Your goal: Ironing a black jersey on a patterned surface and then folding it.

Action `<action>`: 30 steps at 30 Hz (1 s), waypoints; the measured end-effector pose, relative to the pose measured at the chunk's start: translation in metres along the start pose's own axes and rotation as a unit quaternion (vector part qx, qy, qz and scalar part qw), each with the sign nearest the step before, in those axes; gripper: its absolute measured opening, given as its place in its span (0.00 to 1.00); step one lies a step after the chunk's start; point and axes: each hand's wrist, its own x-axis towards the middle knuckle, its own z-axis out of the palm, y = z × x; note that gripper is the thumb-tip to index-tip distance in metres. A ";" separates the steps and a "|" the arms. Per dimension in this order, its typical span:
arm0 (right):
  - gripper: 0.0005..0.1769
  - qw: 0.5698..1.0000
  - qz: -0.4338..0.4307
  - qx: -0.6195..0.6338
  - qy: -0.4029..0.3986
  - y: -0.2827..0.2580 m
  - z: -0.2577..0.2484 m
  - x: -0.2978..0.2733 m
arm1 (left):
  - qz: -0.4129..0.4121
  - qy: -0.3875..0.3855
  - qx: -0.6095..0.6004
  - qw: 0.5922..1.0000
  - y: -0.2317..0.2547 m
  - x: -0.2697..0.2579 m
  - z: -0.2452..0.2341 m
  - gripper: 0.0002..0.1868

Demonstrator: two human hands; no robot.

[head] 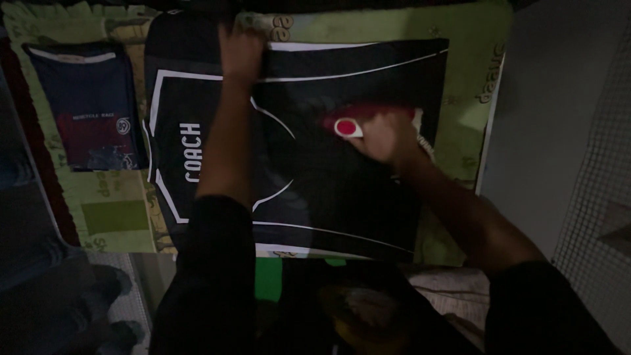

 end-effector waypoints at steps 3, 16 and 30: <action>0.32 0.995 0.069 0.043 0.050 -0.009 -0.032 0.001 | 0.012 0.047 -0.004 0.999 -0.006 0.001 -0.013 0.13; 0.30 0.957 0.164 0.013 0.239 0.038 -0.039 0.057 | 0.005 0.034 -0.028 0.999 -0.021 0.000 -0.019 0.22; 0.31 0.929 0.268 0.058 0.247 0.083 -0.050 0.049 | -0.043 0.116 0.004 0.992 -0.122 -0.050 0.005 0.14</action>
